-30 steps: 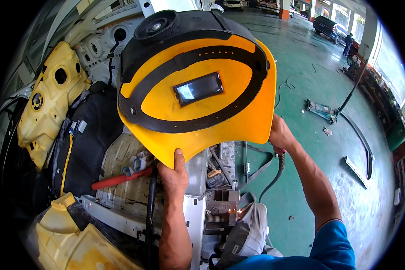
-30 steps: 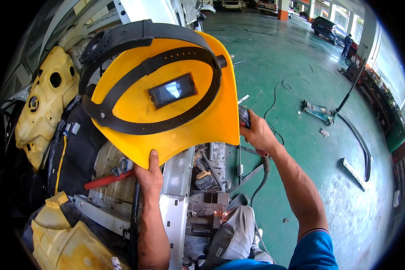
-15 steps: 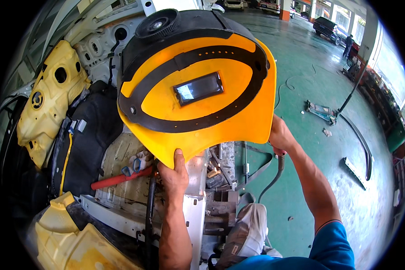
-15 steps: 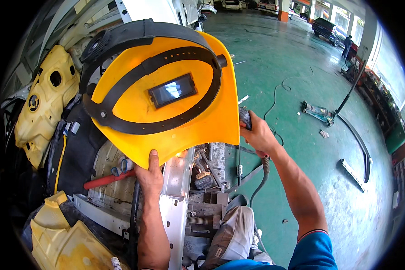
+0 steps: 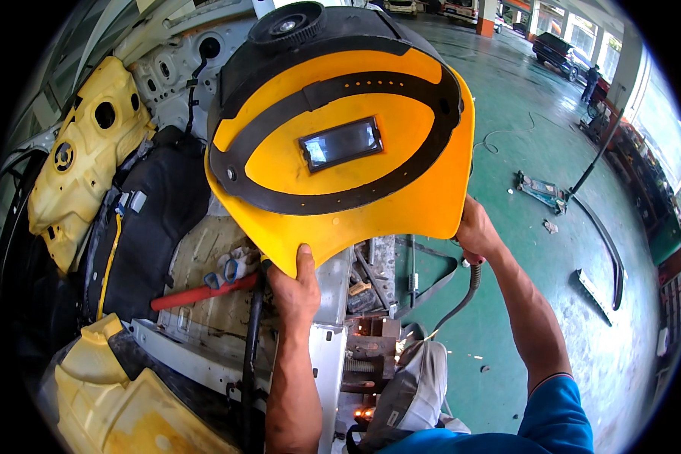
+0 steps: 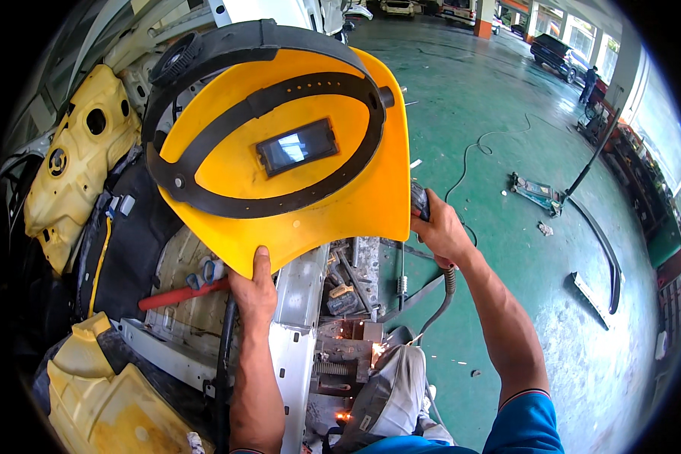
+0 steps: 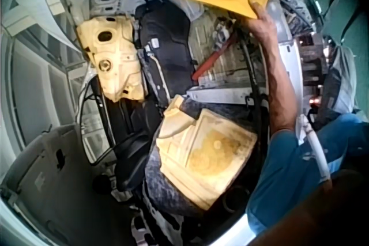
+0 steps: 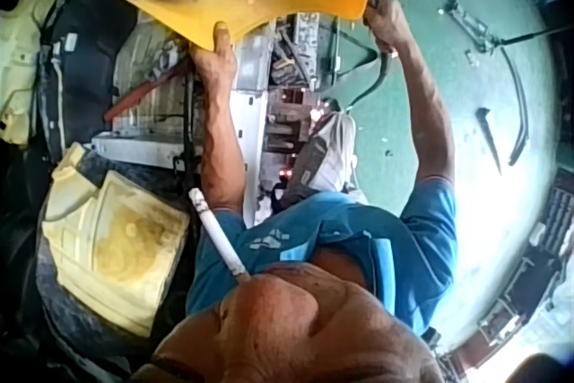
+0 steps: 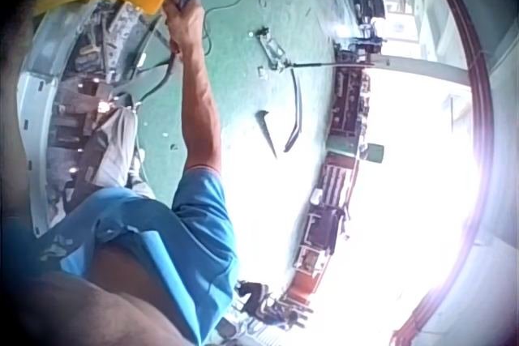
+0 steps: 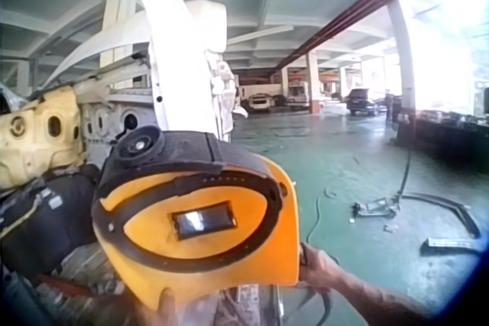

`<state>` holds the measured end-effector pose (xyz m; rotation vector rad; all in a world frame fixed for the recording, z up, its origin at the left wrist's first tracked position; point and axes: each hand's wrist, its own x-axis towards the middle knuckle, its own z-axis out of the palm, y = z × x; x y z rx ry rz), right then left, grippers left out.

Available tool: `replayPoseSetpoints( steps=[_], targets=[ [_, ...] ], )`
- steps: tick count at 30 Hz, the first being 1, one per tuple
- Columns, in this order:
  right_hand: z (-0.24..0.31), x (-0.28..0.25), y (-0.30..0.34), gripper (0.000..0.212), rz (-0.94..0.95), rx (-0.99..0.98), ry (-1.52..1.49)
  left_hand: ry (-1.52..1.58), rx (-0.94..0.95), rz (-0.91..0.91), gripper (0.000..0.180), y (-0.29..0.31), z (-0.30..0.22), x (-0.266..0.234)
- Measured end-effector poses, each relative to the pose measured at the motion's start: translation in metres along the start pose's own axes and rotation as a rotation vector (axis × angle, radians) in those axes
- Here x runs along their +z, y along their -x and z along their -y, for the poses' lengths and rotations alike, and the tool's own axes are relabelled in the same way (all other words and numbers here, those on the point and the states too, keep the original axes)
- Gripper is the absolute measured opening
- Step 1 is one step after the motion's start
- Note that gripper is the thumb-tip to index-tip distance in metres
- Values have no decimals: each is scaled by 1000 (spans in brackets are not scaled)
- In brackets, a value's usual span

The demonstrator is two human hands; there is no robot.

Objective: The person welds a car frame in a workshop. They use a welding torch to join metal parts, frequently adjusting a yellow welding mask for eye protection. The person also uses a hammer to tap the welded area and adjusts the welding machine settings.

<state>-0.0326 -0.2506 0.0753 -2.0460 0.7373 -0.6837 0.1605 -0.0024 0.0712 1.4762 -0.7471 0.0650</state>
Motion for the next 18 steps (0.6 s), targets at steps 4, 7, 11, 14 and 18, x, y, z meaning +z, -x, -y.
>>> replayPoseSetpoints(
  steps=[4,7,11,14,18],
  targets=[
    [-12,2,-3,27,-19,-54,-49,-1,-37,12,27,0,5,0],
    [-11,3,-5,27,-14,-96,-21,0,-66,48,29,0,7,-3],
    [-11,4,-7,28,-16,-132,30,-24,0,11,25,0,6,-1],
    [-12,4,-9,29,-22,-147,48,-16,-18,17,28,0,6,0],
    [3,0,-5,30,18,-16,11,-85,-91,14,33,3,-1,1]
  ],
)
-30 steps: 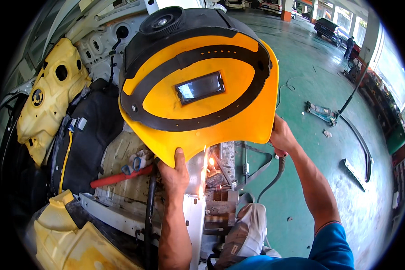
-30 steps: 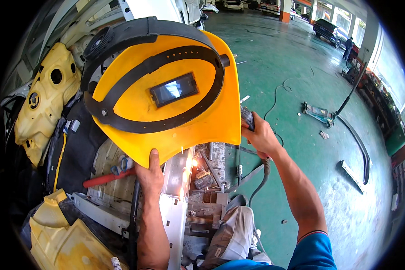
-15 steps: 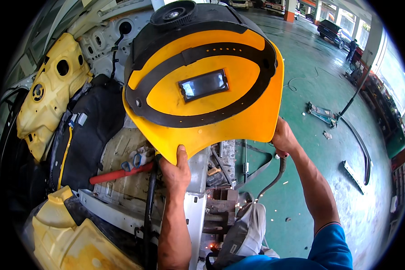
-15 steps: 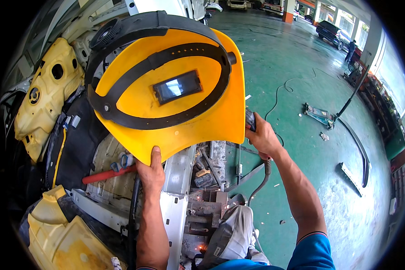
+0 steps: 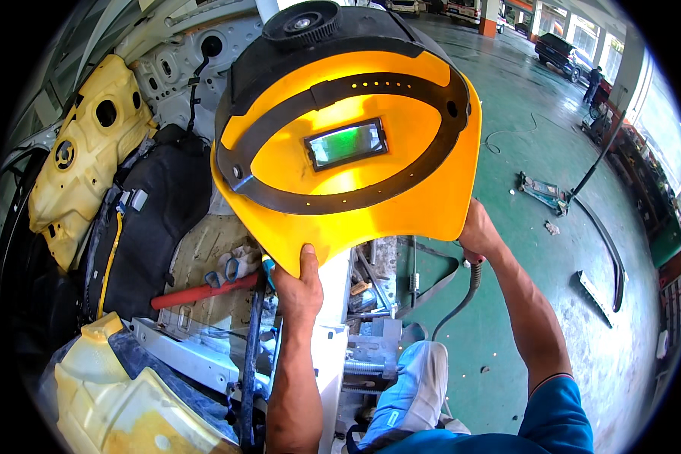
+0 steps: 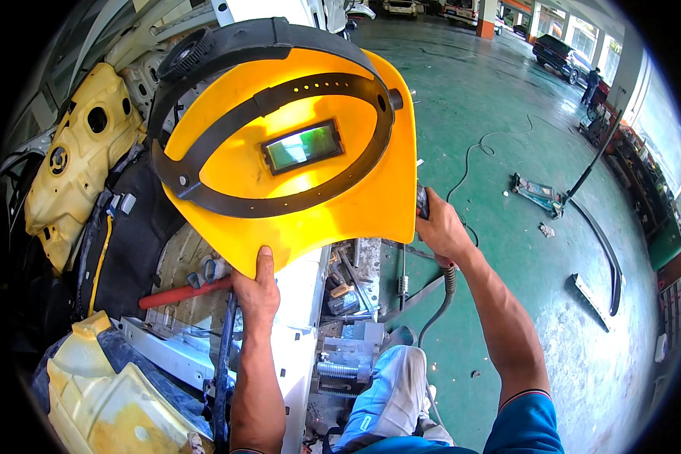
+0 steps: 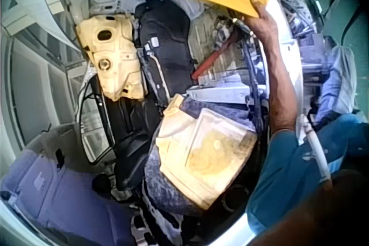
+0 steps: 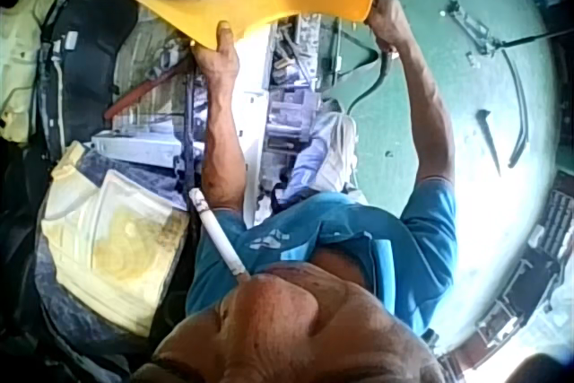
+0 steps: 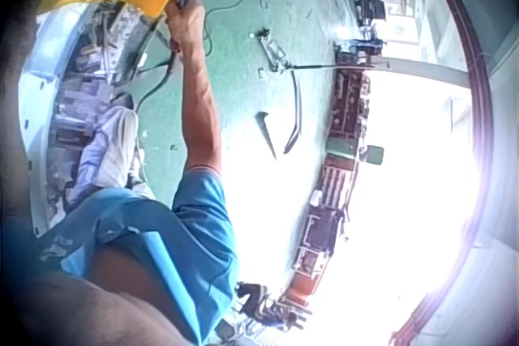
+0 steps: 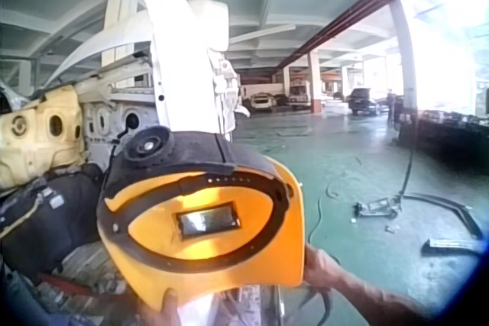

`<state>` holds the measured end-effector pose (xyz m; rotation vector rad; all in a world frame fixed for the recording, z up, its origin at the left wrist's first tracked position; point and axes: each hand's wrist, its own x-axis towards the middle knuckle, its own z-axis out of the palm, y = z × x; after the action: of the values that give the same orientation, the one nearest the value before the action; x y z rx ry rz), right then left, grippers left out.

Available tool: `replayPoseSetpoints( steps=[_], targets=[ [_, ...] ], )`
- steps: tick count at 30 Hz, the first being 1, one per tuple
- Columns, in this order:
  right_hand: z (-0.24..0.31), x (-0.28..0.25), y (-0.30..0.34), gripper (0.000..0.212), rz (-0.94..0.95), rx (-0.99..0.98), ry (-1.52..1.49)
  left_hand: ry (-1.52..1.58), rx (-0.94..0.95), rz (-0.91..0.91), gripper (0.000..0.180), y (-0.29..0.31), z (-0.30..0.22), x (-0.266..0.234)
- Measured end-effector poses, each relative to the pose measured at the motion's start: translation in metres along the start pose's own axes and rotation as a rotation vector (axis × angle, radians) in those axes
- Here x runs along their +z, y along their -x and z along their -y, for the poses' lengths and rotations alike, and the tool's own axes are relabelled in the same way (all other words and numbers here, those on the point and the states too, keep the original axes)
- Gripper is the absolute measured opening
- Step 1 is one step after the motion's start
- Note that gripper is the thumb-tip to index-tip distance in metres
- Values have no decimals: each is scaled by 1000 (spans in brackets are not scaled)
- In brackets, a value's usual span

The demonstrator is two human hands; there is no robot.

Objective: The person welds a car frame in a workshop. They use a welding torch to join metal parts, frequently adjusting a yellow welding mask for eye protection. The person also uses a hammer to tap the welded area and adjusts the welding machine settings.

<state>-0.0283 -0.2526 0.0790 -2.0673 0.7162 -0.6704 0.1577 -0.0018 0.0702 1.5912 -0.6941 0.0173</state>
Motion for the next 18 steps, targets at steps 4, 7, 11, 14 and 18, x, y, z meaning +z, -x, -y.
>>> replayPoseSetpoints(
  steps=[4,7,11,14,18],
  targets=[
    [5,1,-1,30,-10,47,65,7,-126,85,37,1,3,-3],
    [6,0,1,27,15,43,60,103,-53,61,34,-1,10,-3],
    [-6,3,5,26,-46,-6,-17,76,-4,60,31,-3,14,-4],
    [-10,5,7,26,-38,19,-34,64,59,19,28,-5,13,-5],
    [0,5,10,29,1,75,-42,120,34,-10,27,-6,8,-8]
  ],
)
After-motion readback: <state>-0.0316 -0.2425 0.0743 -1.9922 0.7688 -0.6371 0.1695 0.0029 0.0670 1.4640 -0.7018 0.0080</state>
